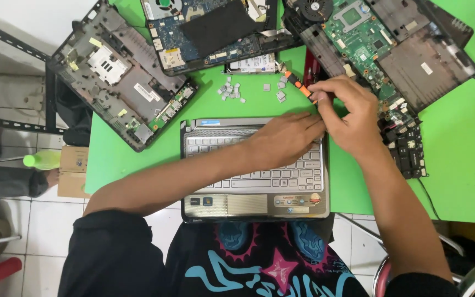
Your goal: A person is manually installing individual keycaps onto a laptop keyboard frame on a repair workbench.
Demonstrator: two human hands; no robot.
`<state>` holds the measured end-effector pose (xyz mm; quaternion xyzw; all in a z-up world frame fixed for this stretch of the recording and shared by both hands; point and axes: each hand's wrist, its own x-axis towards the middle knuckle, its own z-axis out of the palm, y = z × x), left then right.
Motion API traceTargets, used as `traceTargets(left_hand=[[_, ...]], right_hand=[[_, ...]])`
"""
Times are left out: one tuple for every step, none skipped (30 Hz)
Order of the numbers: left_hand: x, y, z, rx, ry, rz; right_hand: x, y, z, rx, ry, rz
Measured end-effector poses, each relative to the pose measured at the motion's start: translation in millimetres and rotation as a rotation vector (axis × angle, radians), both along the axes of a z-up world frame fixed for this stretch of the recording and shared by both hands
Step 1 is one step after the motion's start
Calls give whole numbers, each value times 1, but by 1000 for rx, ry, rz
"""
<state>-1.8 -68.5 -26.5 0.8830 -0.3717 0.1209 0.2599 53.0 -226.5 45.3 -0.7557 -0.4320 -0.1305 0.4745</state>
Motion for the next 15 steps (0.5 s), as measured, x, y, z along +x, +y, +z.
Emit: traceTargets(left_hand=[[0,-2,0,-1,8,1],[0,-4,-1,-12,14,16],[2,-6,0,-24,16,35],[4,-10,-6,-25,19,38],[6,-14,-12,-42,34,67],[8,-18,-18,-59,50,95],[9,-20,-19,-62,50,98],[9,-22,-21,-58,79,113],[9,-24,-22,-54,108,130],[3,-25,-12,-58,107,134],[-3,-24,-2,-2,44,168],[-9,-24,8,54,-18,202],[-10,-23,9,56,-18,206],[-10,-22,10,56,-4,195],[-12,-22,10,57,15,182]], right_hand=[[0,1,-1,-1,8,1],[-1,2,-2,-5,0,-4],[0,3,-2,-9,-14,-6],[0,3,-3,-10,-11,-3],[0,2,-4,-9,-8,-2],[1,2,-5,-8,-5,-2],[0,2,-4,-12,-4,1],[0,2,-3,-9,5,-3],[0,2,-2,-6,13,-6],[-2,1,-1,-10,13,-2],[-2,2,1,-12,21,-4],[-3,2,3,-14,29,-7],[-2,1,3,-13,29,-3],[0,0,2,-18,22,-2],[-1,-1,1,-23,19,-4]])
